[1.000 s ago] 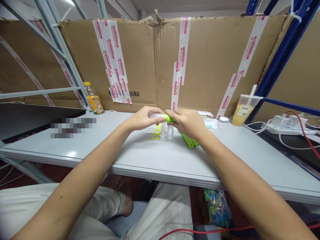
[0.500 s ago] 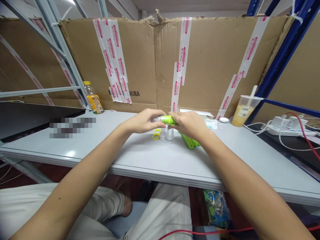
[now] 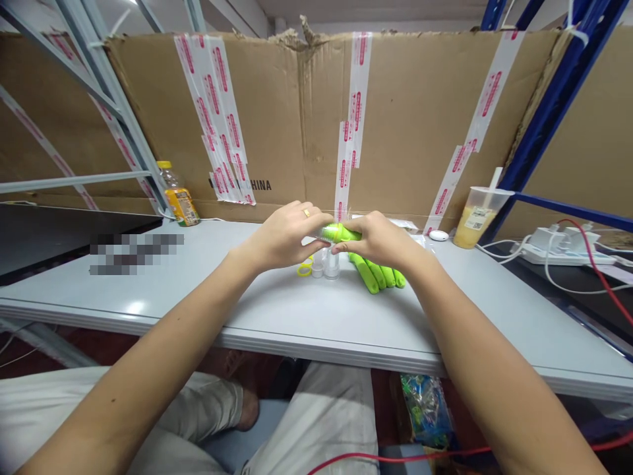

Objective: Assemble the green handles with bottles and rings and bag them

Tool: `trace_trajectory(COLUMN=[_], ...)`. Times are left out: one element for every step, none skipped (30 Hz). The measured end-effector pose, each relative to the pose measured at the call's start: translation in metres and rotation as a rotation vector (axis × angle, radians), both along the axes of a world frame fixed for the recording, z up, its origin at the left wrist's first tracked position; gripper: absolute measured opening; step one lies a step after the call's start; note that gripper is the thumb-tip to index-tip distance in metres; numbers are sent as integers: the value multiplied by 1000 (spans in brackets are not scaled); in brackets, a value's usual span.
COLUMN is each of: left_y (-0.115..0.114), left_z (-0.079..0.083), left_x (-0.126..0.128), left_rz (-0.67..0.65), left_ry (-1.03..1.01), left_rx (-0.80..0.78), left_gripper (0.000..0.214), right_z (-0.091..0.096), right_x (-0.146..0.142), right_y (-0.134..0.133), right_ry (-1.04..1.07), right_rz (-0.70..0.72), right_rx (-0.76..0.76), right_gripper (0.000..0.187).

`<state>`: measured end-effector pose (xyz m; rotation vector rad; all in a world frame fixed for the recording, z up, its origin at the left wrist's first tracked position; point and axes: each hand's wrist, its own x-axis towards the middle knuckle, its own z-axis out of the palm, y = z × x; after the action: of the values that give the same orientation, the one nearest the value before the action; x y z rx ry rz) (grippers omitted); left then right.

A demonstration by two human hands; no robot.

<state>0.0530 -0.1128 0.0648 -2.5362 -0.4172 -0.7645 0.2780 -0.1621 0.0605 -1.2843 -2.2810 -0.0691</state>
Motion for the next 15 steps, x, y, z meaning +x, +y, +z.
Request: trace_trajectory(left_y=[1, 2, 2, 2, 1, 0, -2, -3, -5, -6, -7, -8, -8, -9, -9], left_z=[0, 1, 2, 2, 3, 5, 6, 6, 7, 7, 7, 6, 5, 4, 3], left_x=[-3, -5, -7, -9, -10, -10, -9, -8, -7, -6, -5, -4, -3, -2, -1], left_rz=[-4, -2, 4, 12, 17, 21, 27, 43, 64, 87, 109, 126, 138, 149, 161], left_ry=[-26, -49, -61, -62, -54, -41, -24, -8, 4, 10, 14, 15, 17, 24, 37], left_rx=[-83, -177, -268, -347, -406, -446, -466, -466, -450, -423, -391, -358, -327, -298, -268], left_gripper=[28, 32, 35, 37, 38, 38, 37, 35, 34, 34, 33, 33, 33, 32, 31], right_z=[-3, -5, -8, -10, -12, -14, -15, -15, -16, -15, -15, -14, -14, -13, -11], right_x=[-4, -8, -11, -14, -16, -17, -18, -18, -18, -17, -17, -17, -17, -16, -15], right_y=[0, 1, 1, 2, 3, 3, 4, 4, 3, 3, 3, 2, 1, 1, 0], right_ry=[-44, -94, -147, -198, -243, -281, -311, -333, -348, -357, -360, -355, -341, -318, -290], right_rz=[-37, -81, -120, -151, -173, -187, -197, -203, -209, -212, -215, -219, -223, -226, -221], right_rx=[102, 208, 300, 372, 423, 454, 470, 474, 471, 462, 448, 432, 412, 388, 357], right_gripper=[39, 36, 35, 35, 36, 37, 39, 41, 43, 44, 45, 45, 44, 42, 40])
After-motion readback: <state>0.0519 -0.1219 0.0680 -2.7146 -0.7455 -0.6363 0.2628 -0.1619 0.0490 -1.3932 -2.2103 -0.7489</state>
